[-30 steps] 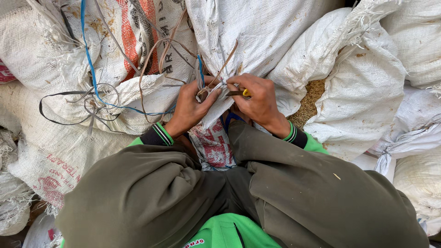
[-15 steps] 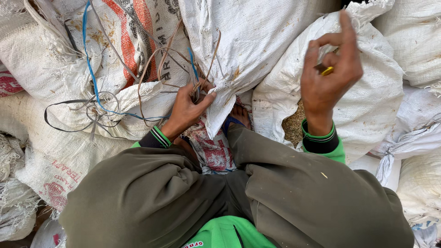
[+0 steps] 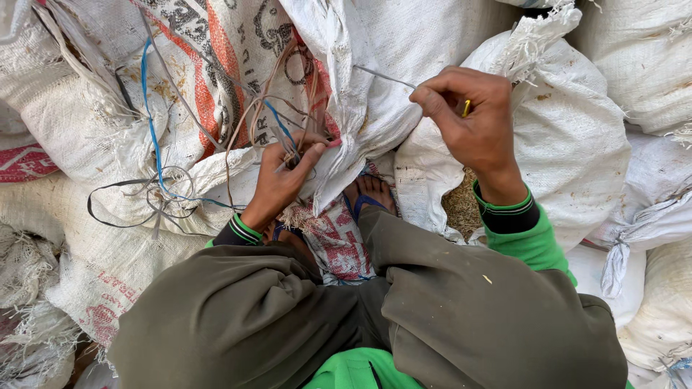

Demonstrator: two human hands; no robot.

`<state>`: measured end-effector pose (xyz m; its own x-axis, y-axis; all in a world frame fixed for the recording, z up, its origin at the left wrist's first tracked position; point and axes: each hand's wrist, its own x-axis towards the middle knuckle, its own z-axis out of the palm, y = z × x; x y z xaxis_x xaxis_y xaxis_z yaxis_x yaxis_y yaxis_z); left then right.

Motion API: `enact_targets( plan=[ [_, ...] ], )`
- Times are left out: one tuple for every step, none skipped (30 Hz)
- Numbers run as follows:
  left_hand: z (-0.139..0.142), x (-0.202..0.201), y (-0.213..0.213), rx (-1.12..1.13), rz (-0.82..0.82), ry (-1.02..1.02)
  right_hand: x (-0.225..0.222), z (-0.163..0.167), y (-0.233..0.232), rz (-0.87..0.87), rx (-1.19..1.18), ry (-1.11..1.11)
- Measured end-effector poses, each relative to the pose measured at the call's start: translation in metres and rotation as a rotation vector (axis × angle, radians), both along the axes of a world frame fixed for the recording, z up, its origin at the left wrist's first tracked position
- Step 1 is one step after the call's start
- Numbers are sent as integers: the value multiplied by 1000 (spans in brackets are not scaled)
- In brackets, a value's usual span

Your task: The person sits on the floor surrounded by large white sacks filled with grain. Using a small yellow utility knife, they cut the plastic ties securing the sacks and pull the loose strings away.

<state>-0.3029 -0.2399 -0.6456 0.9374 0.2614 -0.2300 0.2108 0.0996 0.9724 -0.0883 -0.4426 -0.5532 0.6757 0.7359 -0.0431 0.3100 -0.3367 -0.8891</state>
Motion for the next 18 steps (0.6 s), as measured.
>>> enact_targets(
  plan=[
    [4, 2, 4, 14, 37, -42, 2, 3, 3, -4, 15, 38],
    [7, 5, 9, 39, 62, -16, 3, 5, 6, -9, 31, 75],
    [9, 9, 13, 63, 88, 13, 2, 7, 9, 55, 24, 59],
    [11, 12, 18, 86, 117, 45, -1, 7, 13, 122, 18, 46],
    [11, 19, 21, 81, 138, 144, -2, 9, 15, 189, 10, 35],
    [8, 28, 24, 75, 159, 242, -5, 9, 18, 198, 20, 22],
    [5, 37, 26, 68, 181, 340, -6, 9, 20, 209, 31, 10],
    [-1, 48, 28, 46, 190, 342, -7, 10, 21, 220, 42, -2],
    [-7, 61, 30, 24, 200, 341, -7, 10, 21, 184, 37, 21],
    [-12, 71, 29, 3, 212, 337, -7, 10, 21, 150, 34, 41],
    [-16, 79, 28, 40, 190, 298, -7, 10, 21, 118, 31, 59],
    [-19, 86, 24, 75, 167, 261, -6, 9, 21, 62, 36, 11],
    [-21, 91, 20, 110, 141, 224, -5, 7, 22, 3, 41, -36],
    [-21, 95, 14, 166, 160, 196, -5, 5, 23, -56, 47, -85],
    [-21, 95, 8, 221, 180, 170, -5, 0, 27, -113, 22, -104],
    [-19, 96, 3, 278, 201, 143, -4, -5, 32, -171, -1, -124],
    [-18, 96, -3, 337, 210, 109, -4, -12, 36, -230, -25, -143],
    [-16, 95, -7, 394, 217, 77, 0, -20, 42, -195, -43, -70]
  ],
)
